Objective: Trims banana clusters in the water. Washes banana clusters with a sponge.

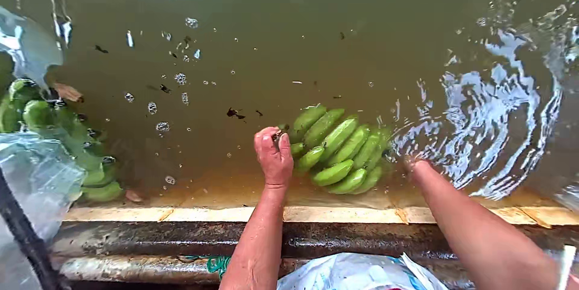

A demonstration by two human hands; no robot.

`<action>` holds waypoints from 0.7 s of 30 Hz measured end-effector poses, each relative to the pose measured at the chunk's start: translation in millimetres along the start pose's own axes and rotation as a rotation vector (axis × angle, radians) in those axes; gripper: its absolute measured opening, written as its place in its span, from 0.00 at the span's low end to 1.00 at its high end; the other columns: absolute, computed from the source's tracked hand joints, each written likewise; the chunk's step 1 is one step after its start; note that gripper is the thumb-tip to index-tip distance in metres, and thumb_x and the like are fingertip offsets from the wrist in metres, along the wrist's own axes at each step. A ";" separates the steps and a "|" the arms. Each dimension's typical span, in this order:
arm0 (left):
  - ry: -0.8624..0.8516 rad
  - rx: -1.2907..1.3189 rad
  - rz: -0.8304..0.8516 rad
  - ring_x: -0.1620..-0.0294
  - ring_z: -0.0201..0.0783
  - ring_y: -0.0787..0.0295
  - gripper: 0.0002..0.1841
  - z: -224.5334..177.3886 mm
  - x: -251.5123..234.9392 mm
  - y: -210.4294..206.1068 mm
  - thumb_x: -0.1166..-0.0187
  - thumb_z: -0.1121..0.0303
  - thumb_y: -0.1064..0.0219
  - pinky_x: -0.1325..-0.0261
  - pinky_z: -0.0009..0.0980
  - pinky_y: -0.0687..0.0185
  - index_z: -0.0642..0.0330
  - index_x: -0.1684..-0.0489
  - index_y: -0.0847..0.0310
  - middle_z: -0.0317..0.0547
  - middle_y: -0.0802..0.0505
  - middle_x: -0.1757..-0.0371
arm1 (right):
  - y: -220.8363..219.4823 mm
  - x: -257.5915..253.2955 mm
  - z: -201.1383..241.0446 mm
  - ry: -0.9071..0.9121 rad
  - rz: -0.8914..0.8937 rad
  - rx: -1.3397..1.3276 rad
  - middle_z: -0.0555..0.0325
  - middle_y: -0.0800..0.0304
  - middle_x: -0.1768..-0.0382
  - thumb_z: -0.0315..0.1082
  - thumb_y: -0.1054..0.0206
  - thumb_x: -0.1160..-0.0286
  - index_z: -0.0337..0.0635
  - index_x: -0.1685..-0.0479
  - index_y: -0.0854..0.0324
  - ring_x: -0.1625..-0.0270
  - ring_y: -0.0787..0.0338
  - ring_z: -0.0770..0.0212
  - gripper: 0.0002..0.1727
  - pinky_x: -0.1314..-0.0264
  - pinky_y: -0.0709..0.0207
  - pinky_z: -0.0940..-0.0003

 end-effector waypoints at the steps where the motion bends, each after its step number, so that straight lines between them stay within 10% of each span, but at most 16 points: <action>1: 0.043 -0.037 0.063 0.26 0.66 0.23 0.25 6.5 -5.6 2.0 0.17 0.60 0.40 0.22 0.56 0.31 0.80 0.37 0.23 0.75 0.18 0.31 | -1.4 -8.4 -5.0 0.011 -0.013 0.031 0.23 0.38 0.16 0.31 0.49 0.07 0.22 0.13 0.45 0.12 0.36 0.34 0.29 0.10 0.43 0.43; 6: 0.626 -0.088 0.576 0.27 0.64 0.20 0.28 45.7 -23.6 -20.7 0.12 0.59 0.36 0.26 0.65 0.29 0.62 0.16 0.33 0.70 0.16 0.29 | -12.2 -6.9 -5.2 -0.079 0.062 -0.089 0.25 0.30 0.23 0.30 0.51 0.07 0.24 0.17 0.39 0.22 0.25 0.36 0.25 0.21 0.32 0.44; 15: 0.733 -0.323 0.488 0.13 0.70 0.39 0.27 45.5 -24.6 -32.6 0.05 0.61 0.51 0.13 0.61 0.48 0.77 0.17 0.37 0.78 0.30 0.17 | -13.6 17.6 13.4 -0.047 0.060 -0.194 0.23 0.33 0.20 0.35 0.47 0.06 0.27 0.13 0.43 0.19 0.28 0.31 0.29 0.19 0.35 0.38; 18: 0.808 0.027 0.182 0.29 0.59 0.21 0.27 48.3 -13.5 -24.0 0.07 0.57 0.46 0.24 0.54 0.30 0.79 0.29 0.27 0.73 0.17 0.31 | -5.7 37.4 37.6 0.021 -0.006 -0.193 0.21 0.35 0.19 0.33 0.50 0.05 0.24 0.13 0.44 0.16 0.32 0.30 0.28 0.15 0.40 0.38; 21: 0.807 0.335 -0.027 0.63 0.32 0.22 0.20 55.3 -8.7 -19.4 0.05 0.59 0.50 0.52 0.31 0.22 0.71 0.38 0.25 0.47 0.19 0.59 | 3.0 39.4 49.0 0.125 -0.127 -0.181 0.22 0.31 0.22 0.34 0.51 0.05 0.24 0.19 0.37 0.18 0.30 0.29 0.26 0.17 0.37 0.36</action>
Point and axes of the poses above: each hand's wrist, its own x-axis away from the middle knuckle, its own y-axis out of the back of the hand, z = x × y, the point moved 7 cm from there along -x, towards the middle knuckle
